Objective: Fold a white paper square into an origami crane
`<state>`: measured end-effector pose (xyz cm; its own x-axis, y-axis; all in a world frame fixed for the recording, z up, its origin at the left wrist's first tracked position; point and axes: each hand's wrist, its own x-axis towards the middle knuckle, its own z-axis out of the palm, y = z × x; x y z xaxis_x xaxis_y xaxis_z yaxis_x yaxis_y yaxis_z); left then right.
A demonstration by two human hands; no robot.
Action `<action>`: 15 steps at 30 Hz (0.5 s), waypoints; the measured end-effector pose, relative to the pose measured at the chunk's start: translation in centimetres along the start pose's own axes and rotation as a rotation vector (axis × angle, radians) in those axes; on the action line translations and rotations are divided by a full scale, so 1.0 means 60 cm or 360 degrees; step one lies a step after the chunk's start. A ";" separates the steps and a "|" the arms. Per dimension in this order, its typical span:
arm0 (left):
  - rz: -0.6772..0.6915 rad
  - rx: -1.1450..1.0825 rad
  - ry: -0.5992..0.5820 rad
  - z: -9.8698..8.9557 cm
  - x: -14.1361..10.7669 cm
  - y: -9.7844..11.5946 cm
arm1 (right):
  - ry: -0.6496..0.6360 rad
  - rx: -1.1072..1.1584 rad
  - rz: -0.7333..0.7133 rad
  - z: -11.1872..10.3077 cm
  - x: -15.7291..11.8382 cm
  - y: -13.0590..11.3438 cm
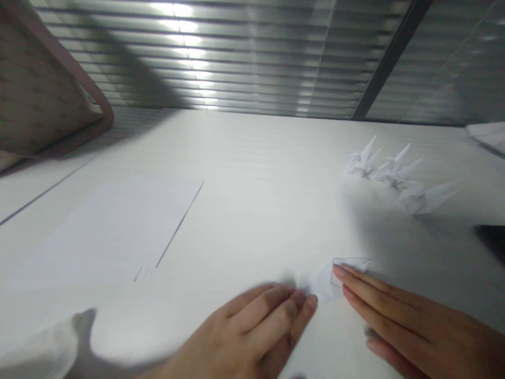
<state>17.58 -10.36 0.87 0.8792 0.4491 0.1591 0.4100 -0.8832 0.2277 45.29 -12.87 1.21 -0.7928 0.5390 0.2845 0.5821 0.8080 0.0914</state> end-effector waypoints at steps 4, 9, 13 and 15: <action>-0.0048 -0.0033 -0.0045 -0.001 0.001 0.000 | -0.0057 0.0119 0.0012 -0.011 -0.003 0.008; -0.0034 -0.0064 -0.0060 -0.002 0.002 -0.001 | -0.0381 0.0234 0.0126 -0.012 -0.032 0.016; -0.0038 -0.0054 -0.0098 0.001 -0.003 -0.001 | -0.0574 0.0284 0.0144 -0.009 -0.045 0.018; -0.0014 -0.0068 -0.0103 0.002 -0.004 -0.001 | -0.0506 0.0271 0.0131 -0.007 -0.040 0.016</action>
<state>17.38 -10.44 0.73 0.8901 0.4459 0.0948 0.4081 -0.8721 0.2700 47.82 -13.50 1.02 -0.7767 0.6292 -0.0292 0.6291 0.7725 -0.0869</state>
